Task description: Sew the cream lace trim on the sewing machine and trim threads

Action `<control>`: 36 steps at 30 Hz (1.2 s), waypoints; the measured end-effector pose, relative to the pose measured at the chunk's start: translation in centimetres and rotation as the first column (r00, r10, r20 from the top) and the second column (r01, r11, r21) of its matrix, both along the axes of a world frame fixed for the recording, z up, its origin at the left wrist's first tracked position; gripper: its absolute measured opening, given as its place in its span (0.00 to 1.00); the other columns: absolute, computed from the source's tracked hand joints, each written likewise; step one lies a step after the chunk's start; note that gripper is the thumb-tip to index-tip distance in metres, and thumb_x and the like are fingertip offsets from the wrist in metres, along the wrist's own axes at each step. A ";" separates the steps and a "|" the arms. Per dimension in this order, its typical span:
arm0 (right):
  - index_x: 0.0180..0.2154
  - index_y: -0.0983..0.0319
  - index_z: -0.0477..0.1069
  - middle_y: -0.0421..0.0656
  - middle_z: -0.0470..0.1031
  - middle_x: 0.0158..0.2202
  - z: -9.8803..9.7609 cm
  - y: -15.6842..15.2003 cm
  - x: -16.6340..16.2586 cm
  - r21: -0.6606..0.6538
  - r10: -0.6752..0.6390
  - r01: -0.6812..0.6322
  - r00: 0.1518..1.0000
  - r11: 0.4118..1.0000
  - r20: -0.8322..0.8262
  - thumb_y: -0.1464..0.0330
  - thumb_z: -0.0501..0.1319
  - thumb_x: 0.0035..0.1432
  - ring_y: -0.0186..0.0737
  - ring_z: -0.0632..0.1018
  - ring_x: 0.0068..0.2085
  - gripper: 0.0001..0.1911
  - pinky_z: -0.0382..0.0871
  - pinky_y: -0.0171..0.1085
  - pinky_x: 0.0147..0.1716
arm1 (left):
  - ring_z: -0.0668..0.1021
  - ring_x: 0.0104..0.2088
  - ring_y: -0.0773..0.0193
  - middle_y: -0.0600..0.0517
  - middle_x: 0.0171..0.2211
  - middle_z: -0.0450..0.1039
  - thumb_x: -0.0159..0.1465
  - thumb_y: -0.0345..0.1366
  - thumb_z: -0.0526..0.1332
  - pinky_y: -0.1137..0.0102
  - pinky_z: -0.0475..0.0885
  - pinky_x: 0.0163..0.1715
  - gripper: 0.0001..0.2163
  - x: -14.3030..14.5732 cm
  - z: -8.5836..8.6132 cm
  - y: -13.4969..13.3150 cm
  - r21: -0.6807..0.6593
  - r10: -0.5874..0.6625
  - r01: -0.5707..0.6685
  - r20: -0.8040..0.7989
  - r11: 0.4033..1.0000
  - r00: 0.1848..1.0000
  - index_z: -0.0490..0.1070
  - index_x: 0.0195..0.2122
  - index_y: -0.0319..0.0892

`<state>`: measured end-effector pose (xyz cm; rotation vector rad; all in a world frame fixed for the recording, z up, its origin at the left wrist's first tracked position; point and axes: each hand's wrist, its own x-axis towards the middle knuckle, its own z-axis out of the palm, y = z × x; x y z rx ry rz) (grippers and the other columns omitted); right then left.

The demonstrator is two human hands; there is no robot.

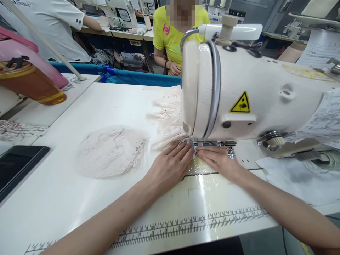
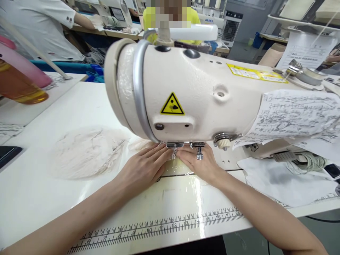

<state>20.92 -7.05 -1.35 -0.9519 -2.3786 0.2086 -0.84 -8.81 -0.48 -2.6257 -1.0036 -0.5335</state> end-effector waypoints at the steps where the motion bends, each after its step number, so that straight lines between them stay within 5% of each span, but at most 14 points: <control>1: 0.43 0.60 0.76 0.41 0.78 0.46 0.0 0.0 0.0 -0.013 -0.014 0.014 1.000 1.000 0.005 0.68 0.52 0.68 0.38 0.79 0.45 0.13 0.75 0.40 0.47 | 0.76 0.52 0.51 0.40 0.52 0.73 0.69 0.31 0.48 0.57 0.74 0.51 0.17 0.0 0.0 0.0 0.004 0.000 0.000 -0.007 1.000 1.000 0.70 0.52 0.31; 9: 0.44 0.56 0.77 0.40 0.80 0.42 0.8 0.2 0.0 -0.117 -0.081 0.091 0.993 0.989 0.084 0.66 0.53 0.68 0.37 0.79 0.41 0.13 0.74 0.40 0.45 | 0.75 0.54 0.49 0.40 0.53 0.73 0.68 0.32 0.50 0.55 0.73 0.52 0.17 -0.2 -0.1 -0.2 -0.008 -0.007 0.007 -0.050 1.000 0.999 0.70 0.54 0.35; 25: 0.47 0.54 0.76 0.39 0.80 0.39 -0.6 0.7 0.3 -0.043 -0.188 0.191 0.980 0.981 0.069 0.65 0.54 0.68 0.38 0.79 0.43 0.13 0.74 0.41 0.45 | 0.75 0.54 0.47 0.37 0.52 0.73 0.68 0.32 0.52 0.52 0.69 0.55 0.17 0.2 -0.2 0.0 -0.026 0.023 -0.023 0.016 0.999 1.000 0.70 0.54 0.33; 32: 0.46 0.57 0.77 0.42 0.80 0.40 0.1 0.0 0.2 0.092 -0.142 0.133 0.985 0.987 0.102 0.61 0.54 0.67 0.41 0.80 0.40 0.15 0.74 0.43 0.42 | 0.76 0.50 0.55 0.40 0.51 0.74 0.65 0.22 0.53 0.62 0.71 0.53 0.15 0.2 0.0 -0.5 0.050 -0.056 0.057 -0.031 0.997 0.998 0.72 0.50 0.30; 36: 0.47 0.57 0.77 0.43 0.80 0.38 0.8 -0.9 -0.2 0.032 -0.171 0.169 0.980 0.985 0.098 0.58 0.53 0.67 0.42 0.80 0.42 0.17 0.73 0.46 0.47 | 0.77 0.50 0.50 0.35 0.49 0.74 0.66 0.27 0.54 0.59 0.72 0.52 0.14 0.2 -0.2 -0.4 0.094 -0.013 0.016 -0.023 0.995 1.000 0.72 0.49 0.26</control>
